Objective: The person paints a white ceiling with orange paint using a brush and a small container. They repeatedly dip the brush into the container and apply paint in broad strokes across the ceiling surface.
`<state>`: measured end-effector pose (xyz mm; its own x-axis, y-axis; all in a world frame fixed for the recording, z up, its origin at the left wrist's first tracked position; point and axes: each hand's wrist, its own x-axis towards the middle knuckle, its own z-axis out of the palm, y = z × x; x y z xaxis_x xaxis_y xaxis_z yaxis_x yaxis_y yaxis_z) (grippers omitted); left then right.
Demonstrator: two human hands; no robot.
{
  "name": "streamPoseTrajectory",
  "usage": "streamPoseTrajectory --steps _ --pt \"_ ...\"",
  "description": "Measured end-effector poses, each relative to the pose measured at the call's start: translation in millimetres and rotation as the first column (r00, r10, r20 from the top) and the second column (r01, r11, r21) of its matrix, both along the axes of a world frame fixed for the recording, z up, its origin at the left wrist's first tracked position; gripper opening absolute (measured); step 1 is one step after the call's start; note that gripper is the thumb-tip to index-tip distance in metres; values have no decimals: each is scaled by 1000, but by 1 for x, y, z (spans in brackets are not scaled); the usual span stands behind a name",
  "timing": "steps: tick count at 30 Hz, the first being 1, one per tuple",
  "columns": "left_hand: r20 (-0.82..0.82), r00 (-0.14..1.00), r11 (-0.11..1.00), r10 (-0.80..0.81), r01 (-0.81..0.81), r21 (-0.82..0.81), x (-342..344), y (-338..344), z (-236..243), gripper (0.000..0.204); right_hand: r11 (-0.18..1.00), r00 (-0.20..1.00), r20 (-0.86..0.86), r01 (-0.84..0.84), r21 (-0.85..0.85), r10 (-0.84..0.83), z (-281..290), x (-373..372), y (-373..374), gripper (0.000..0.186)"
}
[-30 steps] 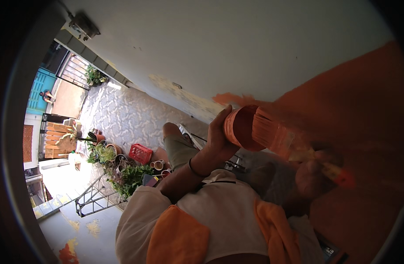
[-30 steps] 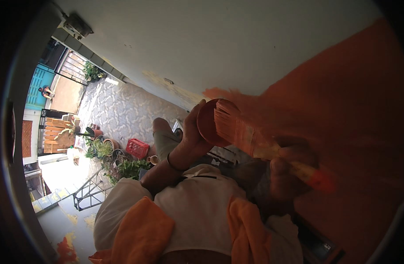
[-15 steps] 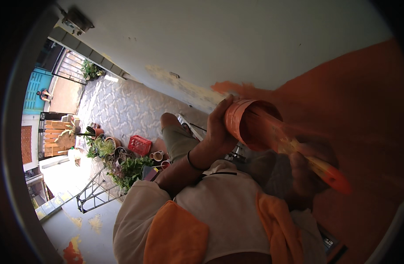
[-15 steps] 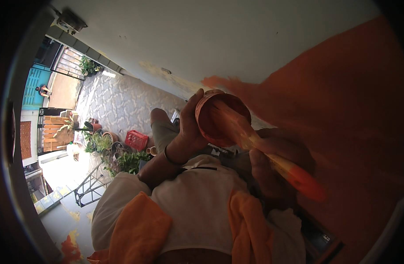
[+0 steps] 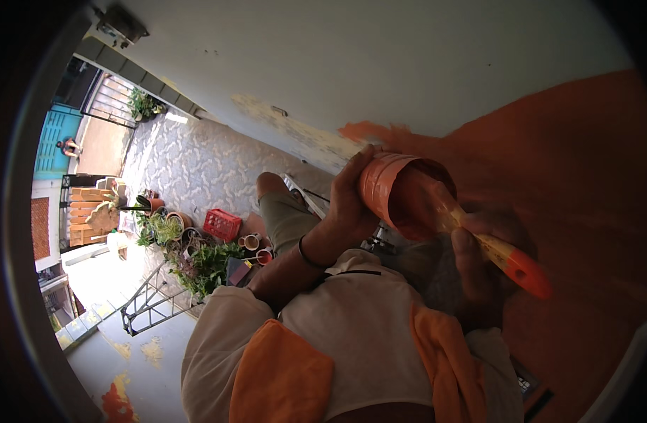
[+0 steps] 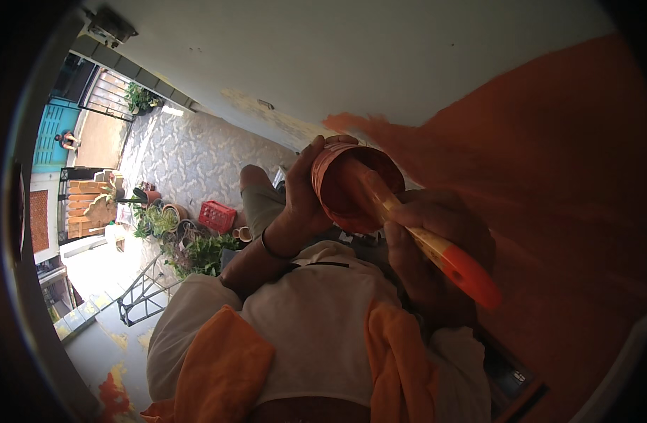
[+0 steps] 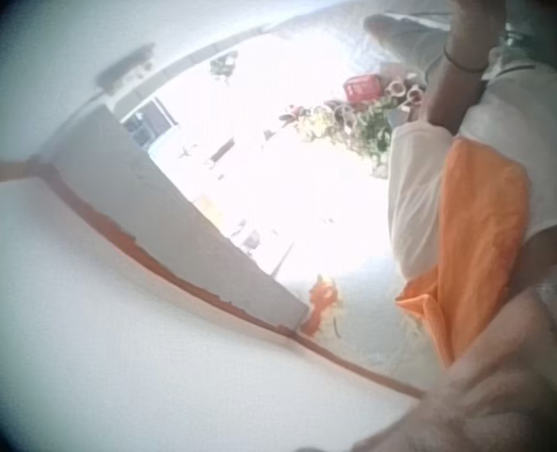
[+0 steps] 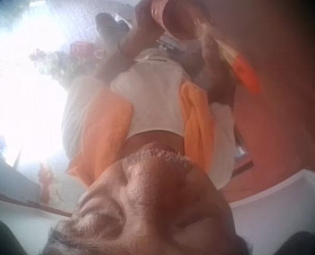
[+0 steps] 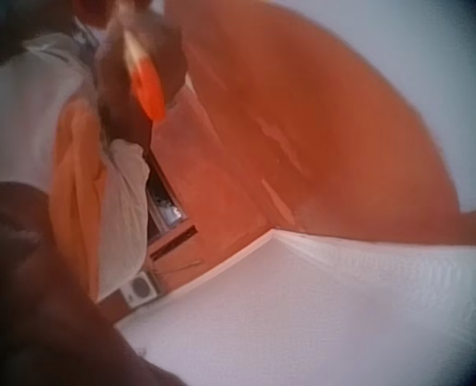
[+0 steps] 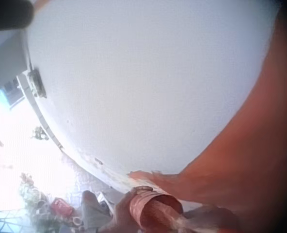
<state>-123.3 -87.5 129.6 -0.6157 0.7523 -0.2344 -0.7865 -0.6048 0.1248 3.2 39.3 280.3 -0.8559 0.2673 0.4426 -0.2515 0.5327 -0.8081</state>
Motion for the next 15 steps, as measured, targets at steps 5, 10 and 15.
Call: streamPoseTrajectory --steps 5,10,15 --pt "6 1000 1000 17 -17 7 1 -4 0 50 1000 1000 31 6 -4 -6 -1 -3 -4 18" --pt "-21 1000 999 16 -15 32 1 -8 1 49 999 999 18 -30 -19 31 -4 -4 -5 19" --pt "-20 1000 999 12 -11 47 2 -11 2 48 999 999 0 -49 -8 49 -7 -5 -7 20"
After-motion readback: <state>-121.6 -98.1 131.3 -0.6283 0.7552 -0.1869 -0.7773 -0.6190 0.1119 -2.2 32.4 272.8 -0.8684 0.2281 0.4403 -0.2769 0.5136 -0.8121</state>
